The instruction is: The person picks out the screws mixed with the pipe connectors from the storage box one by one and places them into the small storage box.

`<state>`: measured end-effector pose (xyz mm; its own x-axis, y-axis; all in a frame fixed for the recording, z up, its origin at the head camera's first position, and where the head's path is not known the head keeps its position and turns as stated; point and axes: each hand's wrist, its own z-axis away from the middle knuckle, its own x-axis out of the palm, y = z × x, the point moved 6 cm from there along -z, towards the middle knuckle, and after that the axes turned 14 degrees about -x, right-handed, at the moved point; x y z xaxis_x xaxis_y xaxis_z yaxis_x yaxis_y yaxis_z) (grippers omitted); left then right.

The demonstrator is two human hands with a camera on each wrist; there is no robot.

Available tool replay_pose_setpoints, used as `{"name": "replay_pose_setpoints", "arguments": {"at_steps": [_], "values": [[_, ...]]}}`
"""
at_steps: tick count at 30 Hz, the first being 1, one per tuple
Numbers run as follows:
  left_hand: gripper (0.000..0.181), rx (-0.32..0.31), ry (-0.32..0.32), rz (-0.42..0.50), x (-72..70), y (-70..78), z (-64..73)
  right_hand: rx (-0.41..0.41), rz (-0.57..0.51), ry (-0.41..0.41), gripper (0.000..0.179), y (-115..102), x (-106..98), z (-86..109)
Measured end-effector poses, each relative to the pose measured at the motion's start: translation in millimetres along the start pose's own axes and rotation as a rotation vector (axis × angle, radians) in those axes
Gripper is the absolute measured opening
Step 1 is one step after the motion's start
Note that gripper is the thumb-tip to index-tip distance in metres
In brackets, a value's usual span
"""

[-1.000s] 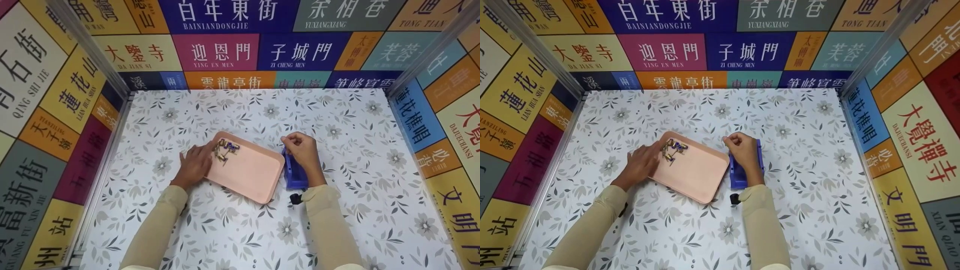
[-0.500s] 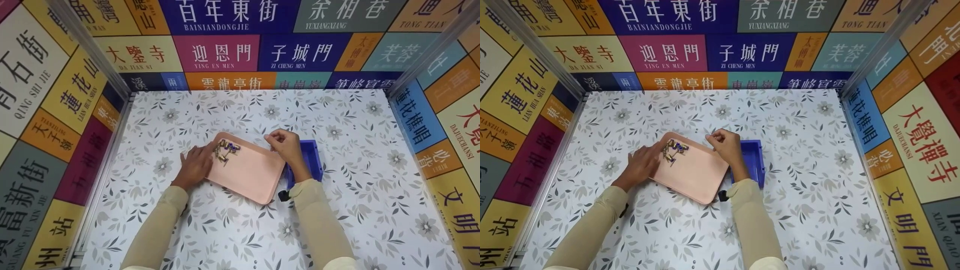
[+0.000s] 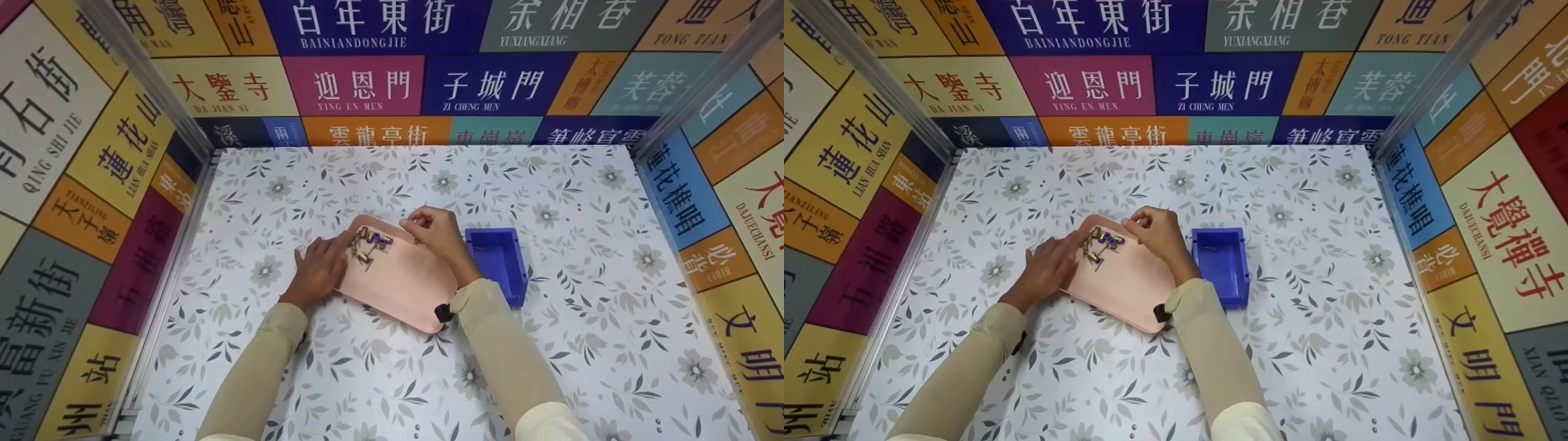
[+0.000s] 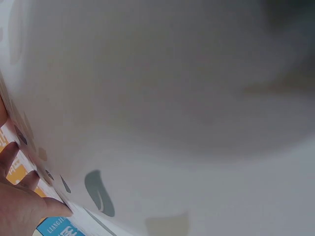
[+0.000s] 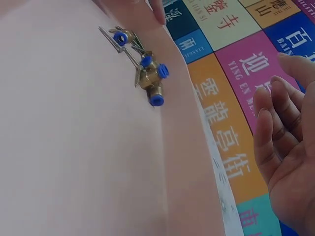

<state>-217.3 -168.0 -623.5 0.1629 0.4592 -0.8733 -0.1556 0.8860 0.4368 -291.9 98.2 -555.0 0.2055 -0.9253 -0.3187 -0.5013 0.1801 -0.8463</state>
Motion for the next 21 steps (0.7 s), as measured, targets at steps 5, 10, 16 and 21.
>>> {"name": "replay_pose_setpoints", "arguments": {"at_steps": [5, 10, 16, 21], "values": [[0.054, -0.013, 0.000, -0.023, -0.3, 0.0, -0.1, 0.030, 0.031, -0.072, 0.014, 8, 18, -5.9], [0.055, -0.011, 0.005, -0.046, 0.3, -0.9, -1.6, -0.010, 0.035, -0.145, 0.016, 11, 35, -10.2], [0.054, -0.010, 0.004, -0.045, 0.1, -0.9, -2.1, -0.001, 0.006, -0.205, 0.016, 19, 54, -8.9], [0.054, -0.002, 0.002, -0.043, -1.0, 0.5, -1.0, 0.047, 0.018, -0.264, 0.014, 26, 69, -5.4]]}}
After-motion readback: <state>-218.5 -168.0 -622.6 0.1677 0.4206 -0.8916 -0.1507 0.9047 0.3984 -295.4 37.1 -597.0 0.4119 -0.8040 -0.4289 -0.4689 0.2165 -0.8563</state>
